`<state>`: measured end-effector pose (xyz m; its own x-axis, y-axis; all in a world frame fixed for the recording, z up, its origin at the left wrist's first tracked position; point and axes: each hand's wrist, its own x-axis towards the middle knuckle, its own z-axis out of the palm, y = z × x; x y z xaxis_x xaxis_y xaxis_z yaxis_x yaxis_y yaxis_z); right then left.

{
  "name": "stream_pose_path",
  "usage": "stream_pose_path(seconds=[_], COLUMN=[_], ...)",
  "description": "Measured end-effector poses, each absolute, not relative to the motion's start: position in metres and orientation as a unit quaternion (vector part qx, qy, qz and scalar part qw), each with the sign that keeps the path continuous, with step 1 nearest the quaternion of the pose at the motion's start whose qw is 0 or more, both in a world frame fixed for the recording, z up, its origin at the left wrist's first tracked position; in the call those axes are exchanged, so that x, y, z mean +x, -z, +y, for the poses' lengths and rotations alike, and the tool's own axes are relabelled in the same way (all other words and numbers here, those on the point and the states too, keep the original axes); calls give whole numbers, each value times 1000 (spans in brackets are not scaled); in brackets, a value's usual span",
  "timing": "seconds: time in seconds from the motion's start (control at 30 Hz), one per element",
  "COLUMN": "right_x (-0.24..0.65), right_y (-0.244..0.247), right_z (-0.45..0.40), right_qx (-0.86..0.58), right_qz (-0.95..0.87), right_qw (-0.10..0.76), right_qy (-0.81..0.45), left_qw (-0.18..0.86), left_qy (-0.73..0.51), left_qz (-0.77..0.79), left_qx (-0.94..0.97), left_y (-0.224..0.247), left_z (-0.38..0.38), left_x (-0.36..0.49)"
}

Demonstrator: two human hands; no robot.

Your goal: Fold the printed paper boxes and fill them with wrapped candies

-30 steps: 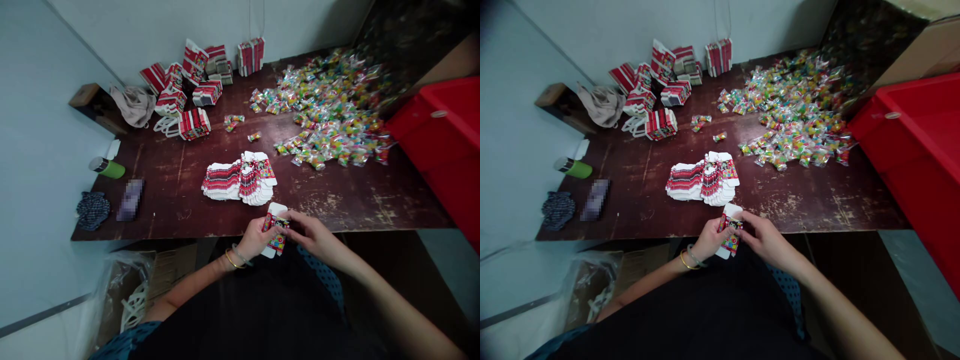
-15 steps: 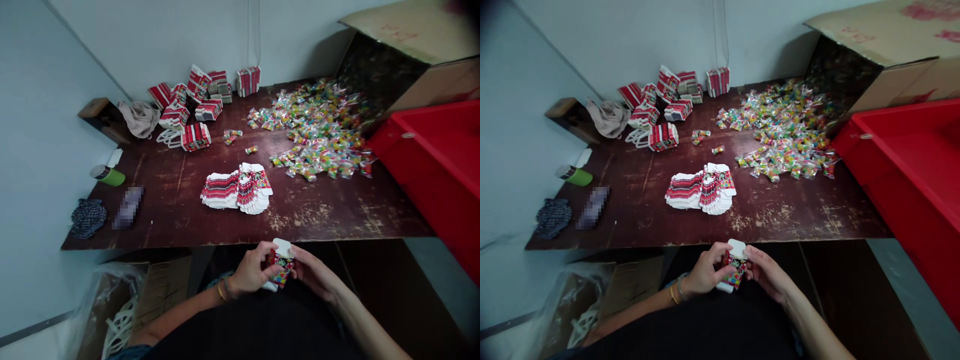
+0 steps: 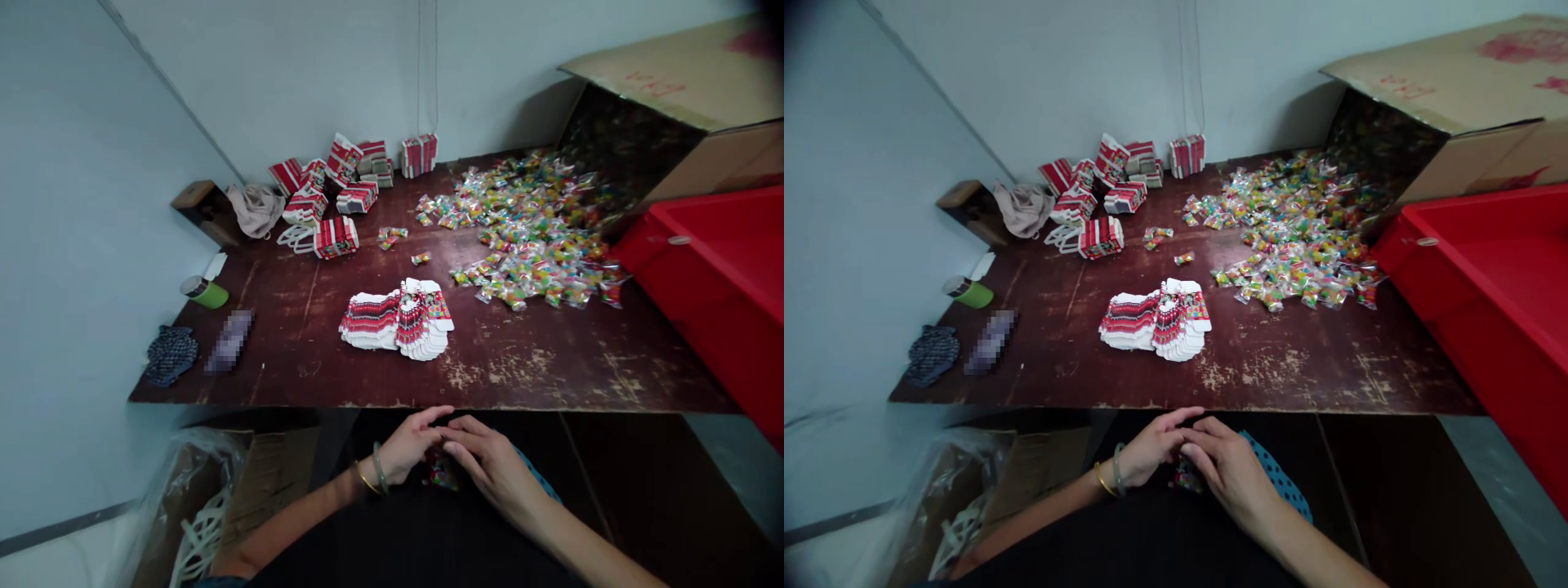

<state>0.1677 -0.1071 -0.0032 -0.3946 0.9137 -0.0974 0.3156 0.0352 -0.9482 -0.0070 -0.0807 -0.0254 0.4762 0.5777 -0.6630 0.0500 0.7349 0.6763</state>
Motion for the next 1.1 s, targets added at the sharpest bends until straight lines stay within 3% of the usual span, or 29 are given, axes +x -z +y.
stream_pose_path(seconds=[0.37, 0.83, 0.93, 1.0, 1.1], right_x=[166, 188, 225, 259, 287], right_y=[21, 16, 28, 39, 58], right_z=[-96, -95, -37, 11, 45], right_qx=[-466, -349, -402, -546, -617], right_qz=[-600, -806, -822, -770, -750], right_qw=[302, 204, 244, 291, 235], right_qy=[-576, -432, -321, -155, -43], left_qw=[824, 807, 738, 681, 601], left_qy=[-168, -180, -138, -66, 41], left_qz=[459, 364, 386, 362, 319], left_qx=[285, 428, 536, 634, 732], left_y=[30, 33, 27, 17, 1], left_z=[-80, -74, -58, -43, -25], left_x=[-14, -22, -23, -30, -48])
